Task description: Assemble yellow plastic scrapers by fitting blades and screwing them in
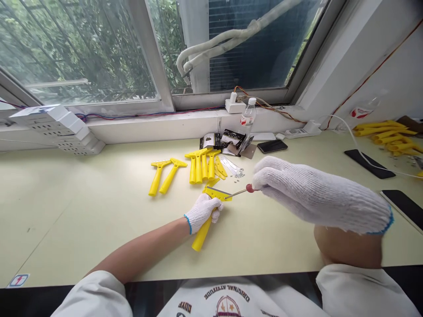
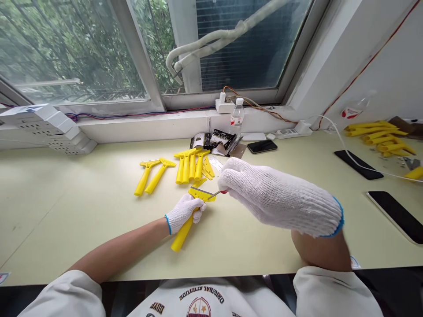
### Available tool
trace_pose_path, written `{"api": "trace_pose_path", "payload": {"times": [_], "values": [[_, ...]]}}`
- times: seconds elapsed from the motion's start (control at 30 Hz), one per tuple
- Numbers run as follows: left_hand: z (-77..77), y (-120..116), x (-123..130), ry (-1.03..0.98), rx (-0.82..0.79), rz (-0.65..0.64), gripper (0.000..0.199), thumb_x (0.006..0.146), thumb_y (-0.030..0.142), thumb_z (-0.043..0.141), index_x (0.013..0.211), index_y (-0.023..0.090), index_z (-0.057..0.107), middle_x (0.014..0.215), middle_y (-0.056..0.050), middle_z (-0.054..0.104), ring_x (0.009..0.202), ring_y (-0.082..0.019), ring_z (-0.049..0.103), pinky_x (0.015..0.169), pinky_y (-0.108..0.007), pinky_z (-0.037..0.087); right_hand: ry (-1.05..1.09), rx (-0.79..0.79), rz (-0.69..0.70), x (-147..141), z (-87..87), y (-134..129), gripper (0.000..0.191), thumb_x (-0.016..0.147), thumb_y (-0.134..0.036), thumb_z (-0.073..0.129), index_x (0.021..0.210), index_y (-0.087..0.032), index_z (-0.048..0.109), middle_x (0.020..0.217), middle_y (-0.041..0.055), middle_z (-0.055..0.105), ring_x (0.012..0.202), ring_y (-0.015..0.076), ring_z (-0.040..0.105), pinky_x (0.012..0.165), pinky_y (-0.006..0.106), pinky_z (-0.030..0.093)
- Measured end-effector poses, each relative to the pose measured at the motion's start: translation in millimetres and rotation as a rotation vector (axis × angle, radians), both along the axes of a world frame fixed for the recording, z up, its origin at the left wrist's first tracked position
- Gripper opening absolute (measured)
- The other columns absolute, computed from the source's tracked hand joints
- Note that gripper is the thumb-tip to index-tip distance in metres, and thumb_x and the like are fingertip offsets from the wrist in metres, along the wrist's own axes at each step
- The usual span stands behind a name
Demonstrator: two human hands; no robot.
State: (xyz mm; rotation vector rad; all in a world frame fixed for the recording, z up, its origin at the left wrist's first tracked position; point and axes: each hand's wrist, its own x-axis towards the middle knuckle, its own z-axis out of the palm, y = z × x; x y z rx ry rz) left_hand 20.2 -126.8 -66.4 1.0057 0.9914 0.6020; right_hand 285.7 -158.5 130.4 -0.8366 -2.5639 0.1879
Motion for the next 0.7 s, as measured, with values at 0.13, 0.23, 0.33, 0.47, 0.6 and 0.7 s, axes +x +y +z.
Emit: {"api": "trace_pose_path", "payload": {"times": [0.13, 0.23, 0.33, 0.47, 0.6, 0.7], "values": [[-0.9, 0, 0, 0.000, -0.002, -0.004, 0.017, 0.080, 0.032, 0.066, 0.071, 0.020, 0.060, 0.052, 0.002, 0.048, 0.046, -0.011, 0.040, 0.047, -0.026, 0.039, -0.024, 0.062, -0.158, 4, -1.2, 6, 0.015, 0.111, -0.030, 0.059, 0.105, -0.018, 0.066, 0.089, 0.0032, 0.069, 0.072, 0.0173, 0.066, 0.067, 0.032, 0.047], [1.0, 0, 0, -0.015, -0.010, -0.002, 0.016, 0.080, 0.031, 0.065, 0.070, 0.019, 0.060, 0.052, 0.003, 0.047, 0.046, -0.011, 0.039, 0.047, -0.026, 0.037, -0.063, 0.198, -0.292, 1, -1.9, 7, 0.030, 0.108, -0.043, 0.064, 0.091, -0.019, 0.065, 0.067, -0.0015, 0.060, 0.054, 0.0162, 0.056, 0.057, 0.033, 0.039], [2.4, -1, -1, -0.018, -0.017, 0.001, 0.015, 0.079, 0.030, 0.064, 0.069, 0.019, 0.059, 0.051, 0.003, 0.047, 0.046, -0.011, 0.039, 0.047, -0.026, 0.037, -0.033, 0.149, -0.195, 0, 0.9, 11, 0.017, 0.109, -0.032, 0.061, 0.102, -0.017, 0.067, 0.093, 0.0068, 0.069, 0.076, 0.0199, 0.067, 0.070, 0.034, 0.049], [2.7, -1, -1, -0.016, -0.018, 0.013, 0.015, 0.078, 0.030, 0.065, 0.069, 0.020, 0.060, 0.051, 0.003, 0.047, 0.045, -0.011, 0.039, 0.046, -0.027, 0.037, 0.060, 0.003, 0.024, 8, 6.0, 16, 0.015, 0.110, -0.017, 0.054, 0.110, -0.018, 0.069, 0.108, 0.0092, 0.065, 0.093, 0.0163, 0.067, 0.084, 0.029, 0.053], [4.4, -2, -2, -0.013, -0.012, 0.015, 0.015, 0.078, 0.029, 0.064, 0.067, 0.020, 0.059, 0.051, 0.002, 0.046, 0.045, -0.011, 0.040, 0.046, -0.027, 0.038, 0.060, 0.095, -0.015, 12, 3.9, 14, 0.005, 0.109, -0.024, 0.066, 0.108, -0.021, 0.070, 0.096, 0.0028, 0.069, 0.081, 0.0124, 0.065, 0.075, 0.026, 0.049], [5.9, -2, -1, -0.031, -0.032, 0.025, 0.014, 0.077, 0.028, 0.064, 0.068, 0.020, 0.058, 0.052, 0.003, 0.045, 0.046, -0.011, 0.039, 0.046, -0.027, 0.037, 0.008, 0.309, -0.046, 4, -1.1, 7, 0.017, 0.106, -0.036, 0.071, 0.103, -0.020, 0.068, 0.082, -0.0002, 0.068, 0.069, 0.0137, 0.061, 0.063, 0.030, 0.043]]}}
